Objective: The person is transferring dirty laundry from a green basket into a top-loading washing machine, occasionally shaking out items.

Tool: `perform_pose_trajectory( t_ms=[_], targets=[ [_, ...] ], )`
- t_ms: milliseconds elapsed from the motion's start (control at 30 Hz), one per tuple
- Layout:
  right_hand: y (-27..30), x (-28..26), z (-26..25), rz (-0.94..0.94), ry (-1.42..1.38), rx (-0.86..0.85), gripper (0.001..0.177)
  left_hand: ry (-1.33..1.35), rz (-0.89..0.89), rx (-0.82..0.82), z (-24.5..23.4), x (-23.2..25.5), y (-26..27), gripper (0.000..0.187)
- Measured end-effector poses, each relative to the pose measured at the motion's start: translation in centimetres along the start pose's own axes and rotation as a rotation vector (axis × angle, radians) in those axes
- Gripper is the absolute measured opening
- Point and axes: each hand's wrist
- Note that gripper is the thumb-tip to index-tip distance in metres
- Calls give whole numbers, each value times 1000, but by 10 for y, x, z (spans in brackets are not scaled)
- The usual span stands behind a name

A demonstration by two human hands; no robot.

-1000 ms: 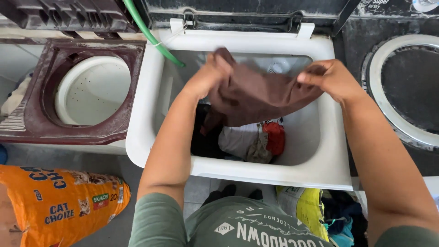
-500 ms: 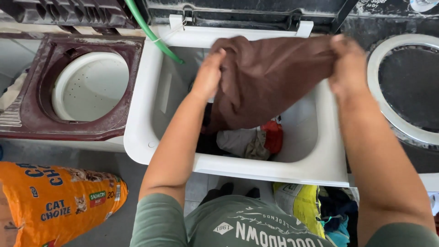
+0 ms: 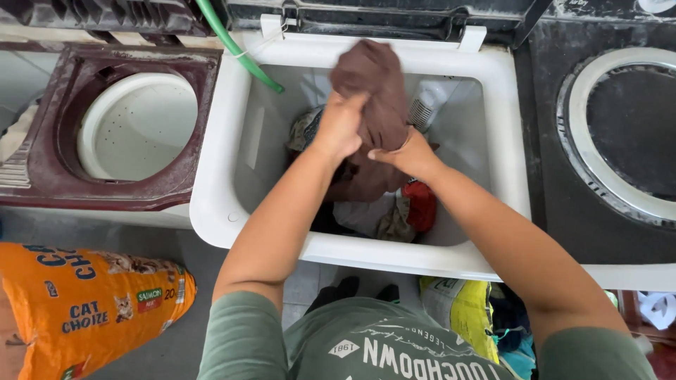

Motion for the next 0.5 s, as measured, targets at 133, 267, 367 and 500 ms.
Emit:
perform_pose_trajectory(
  t_ms=[133, 267, 367, 500],
  targets=[
    [-11, -2, -30, 171, 235, 39, 31, 376, 30, 281, -56, 23, -47, 17],
    [-18, 36, -71, 132, 704, -25, 41, 501, 57, 401, -93, 66, -63, 30],
    [-11, 40, -92, 331, 792, -82, 43, 626, 133, 430, -114, 87, -66, 39],
    [-4, -17, -88, 536, 146, 117, 42, -83, 172, 186, -80, 94, -34, 37]
  ],
)
Point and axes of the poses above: each hand's wrist, its own y-axis away from the middle knuckle, its own z-axis out of the palm, x = y × z, and after that the axes turned 2 degrees about -x, right-handed
